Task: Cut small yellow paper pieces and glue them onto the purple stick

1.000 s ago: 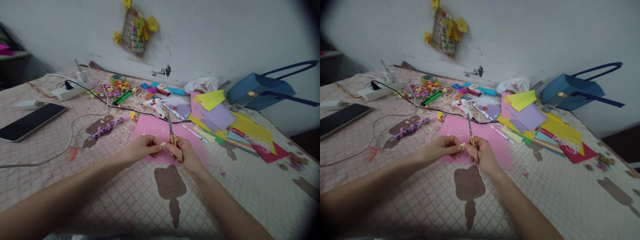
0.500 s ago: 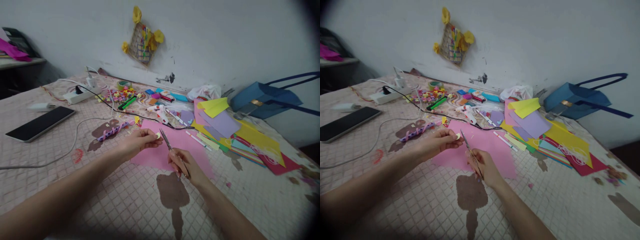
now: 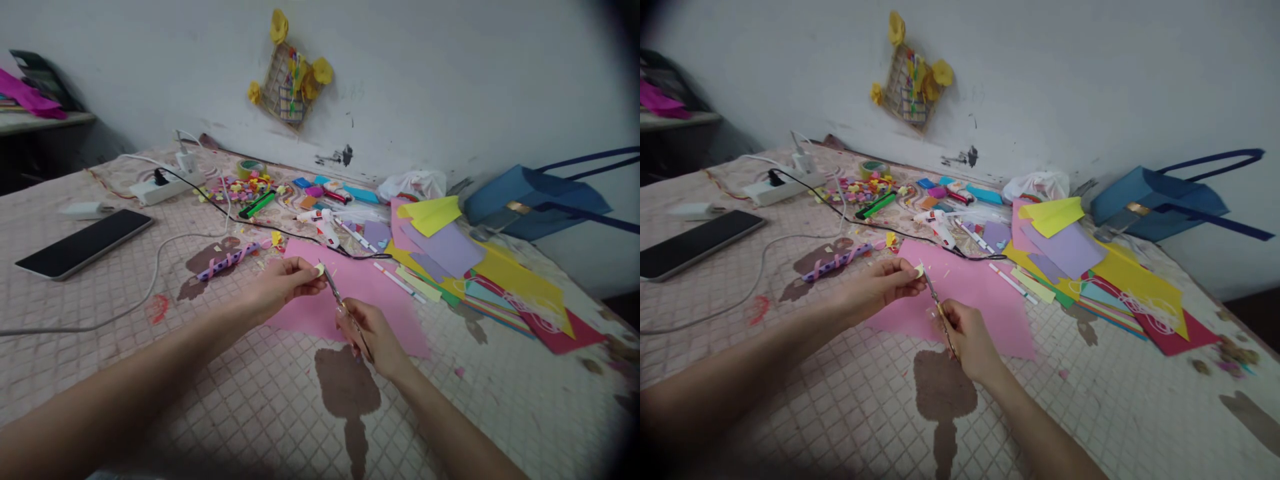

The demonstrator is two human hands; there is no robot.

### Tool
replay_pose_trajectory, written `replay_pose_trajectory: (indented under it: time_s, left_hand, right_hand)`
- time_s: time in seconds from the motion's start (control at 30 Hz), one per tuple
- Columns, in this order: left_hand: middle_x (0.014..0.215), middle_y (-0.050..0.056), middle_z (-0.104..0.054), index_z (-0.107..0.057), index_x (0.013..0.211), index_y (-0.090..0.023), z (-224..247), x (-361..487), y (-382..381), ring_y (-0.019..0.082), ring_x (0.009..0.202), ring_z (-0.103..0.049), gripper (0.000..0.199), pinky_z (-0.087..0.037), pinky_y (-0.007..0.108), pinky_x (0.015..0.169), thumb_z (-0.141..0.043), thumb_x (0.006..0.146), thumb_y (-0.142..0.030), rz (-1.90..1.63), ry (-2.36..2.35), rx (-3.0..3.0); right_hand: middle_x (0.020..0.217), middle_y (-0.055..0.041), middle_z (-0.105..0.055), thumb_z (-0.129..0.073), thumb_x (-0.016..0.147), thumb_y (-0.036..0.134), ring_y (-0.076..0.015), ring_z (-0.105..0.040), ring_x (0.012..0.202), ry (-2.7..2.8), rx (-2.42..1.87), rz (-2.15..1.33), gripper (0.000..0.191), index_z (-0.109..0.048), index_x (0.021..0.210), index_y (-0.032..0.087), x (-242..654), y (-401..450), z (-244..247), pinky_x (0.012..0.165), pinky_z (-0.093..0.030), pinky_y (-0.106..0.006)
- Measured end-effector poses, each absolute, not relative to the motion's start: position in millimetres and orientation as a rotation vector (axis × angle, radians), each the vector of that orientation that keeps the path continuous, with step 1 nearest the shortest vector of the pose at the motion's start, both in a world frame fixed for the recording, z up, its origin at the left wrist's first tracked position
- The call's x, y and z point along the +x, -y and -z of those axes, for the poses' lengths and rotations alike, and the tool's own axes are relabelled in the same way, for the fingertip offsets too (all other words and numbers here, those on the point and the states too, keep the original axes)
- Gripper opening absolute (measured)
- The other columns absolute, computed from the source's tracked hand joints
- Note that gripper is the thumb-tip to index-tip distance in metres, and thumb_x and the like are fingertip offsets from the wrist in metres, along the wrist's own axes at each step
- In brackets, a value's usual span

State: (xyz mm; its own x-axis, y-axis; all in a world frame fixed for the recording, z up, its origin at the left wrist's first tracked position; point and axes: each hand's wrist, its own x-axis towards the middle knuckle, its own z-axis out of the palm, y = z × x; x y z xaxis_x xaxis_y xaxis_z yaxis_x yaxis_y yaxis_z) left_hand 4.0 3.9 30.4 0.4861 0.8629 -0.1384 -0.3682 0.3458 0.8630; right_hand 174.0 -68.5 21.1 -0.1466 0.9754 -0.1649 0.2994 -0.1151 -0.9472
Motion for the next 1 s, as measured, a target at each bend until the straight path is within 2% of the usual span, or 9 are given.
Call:
replay_pose_trajectory:
  time_s: [1.0]
  left_hand:
    - [0.069,0.005,-0.066,-0.055,0.067,-0.011,-29.7,7.7,-0.3,0.011,0.066,-0.062,0.018,-0.046,0.025,0.067,-0.07,0.068,-0.02,-0.916,-0.676,0.83]
  right_hand:
    - [0.049,0.0077,-0.035,-0.049,0.081,0.046,-0.0061,-0.034,0.037,1.546,-1.472,-1.184,0.034,-0.041,0.063,0.019,173.9,68.3,-19.6,0.035,-0.026,-0.018]
